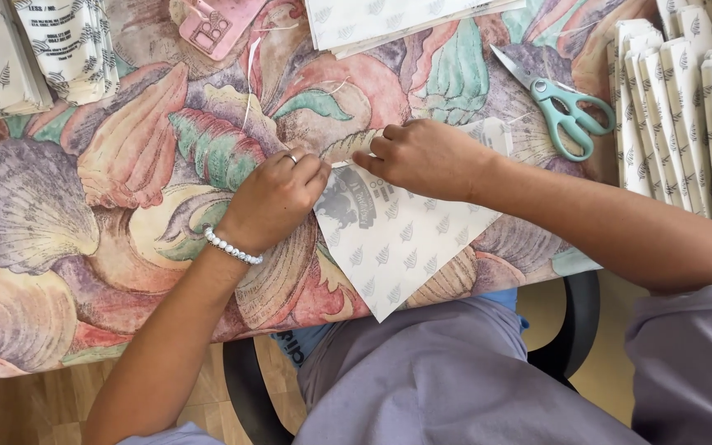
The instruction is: Folding printed paper sheets into specific shapes at a workstation.
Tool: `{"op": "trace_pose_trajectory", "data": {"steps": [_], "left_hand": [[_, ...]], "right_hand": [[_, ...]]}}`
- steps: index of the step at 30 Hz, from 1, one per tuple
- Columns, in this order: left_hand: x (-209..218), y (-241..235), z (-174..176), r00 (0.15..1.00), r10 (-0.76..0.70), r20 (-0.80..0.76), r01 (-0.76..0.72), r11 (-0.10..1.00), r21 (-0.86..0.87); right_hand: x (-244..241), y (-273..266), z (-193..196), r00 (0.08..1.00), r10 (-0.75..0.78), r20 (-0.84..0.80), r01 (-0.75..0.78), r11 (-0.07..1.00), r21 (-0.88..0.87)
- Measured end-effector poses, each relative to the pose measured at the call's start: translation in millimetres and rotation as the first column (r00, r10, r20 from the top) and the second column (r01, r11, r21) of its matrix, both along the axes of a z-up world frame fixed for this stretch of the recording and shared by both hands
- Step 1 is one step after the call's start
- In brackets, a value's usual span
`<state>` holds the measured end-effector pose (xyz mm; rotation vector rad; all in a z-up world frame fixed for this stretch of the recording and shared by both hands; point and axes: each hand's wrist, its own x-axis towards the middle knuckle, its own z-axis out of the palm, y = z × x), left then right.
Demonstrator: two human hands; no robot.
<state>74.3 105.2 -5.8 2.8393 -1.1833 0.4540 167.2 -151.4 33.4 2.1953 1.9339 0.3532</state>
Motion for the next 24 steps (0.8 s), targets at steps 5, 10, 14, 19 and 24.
{"op": "trace_pose_trajectory", "data": {"steps": [5, 10, 14, 19, 24], "left_hand": [[1, -3, 3, 0.998, -0.002, -0.060, 0.001, 1.000, -0.016], [-7, 7, 3, 0.994, 0.060, -0.093, -0.058, 0.998, 0.017], [-9, 20, 22, 0.975, 0.188, -0.122, -0.184, 0.982, 0.041], [-17, -32, 23, 0.967, 0.191, -0.171, -0.227, 0.947, -0.226], [-30, -63, -6, 0.916, 0.399, 0.051, -0.391, 0.913, -0.119]], "right_hand": [[-2, 4, 1, 1.000, 0.010, 0.012, -0.010, 1.000, -0.027], [-4, 7, 2, 1.000, 0.011, 0.015, -0.010, 0.998, -0.055], [-3, 5, -2, 1.000, 0.023, 0.022, -0.022, 0.999, -0.029], [-4, 8, 3, 1.000, -0.007, -0.004, 0.006, 0.996, -0.086], [2, 2, 8, 0.998, 0.032, -0.058, -0.030, 0.998, 0.046]]}}
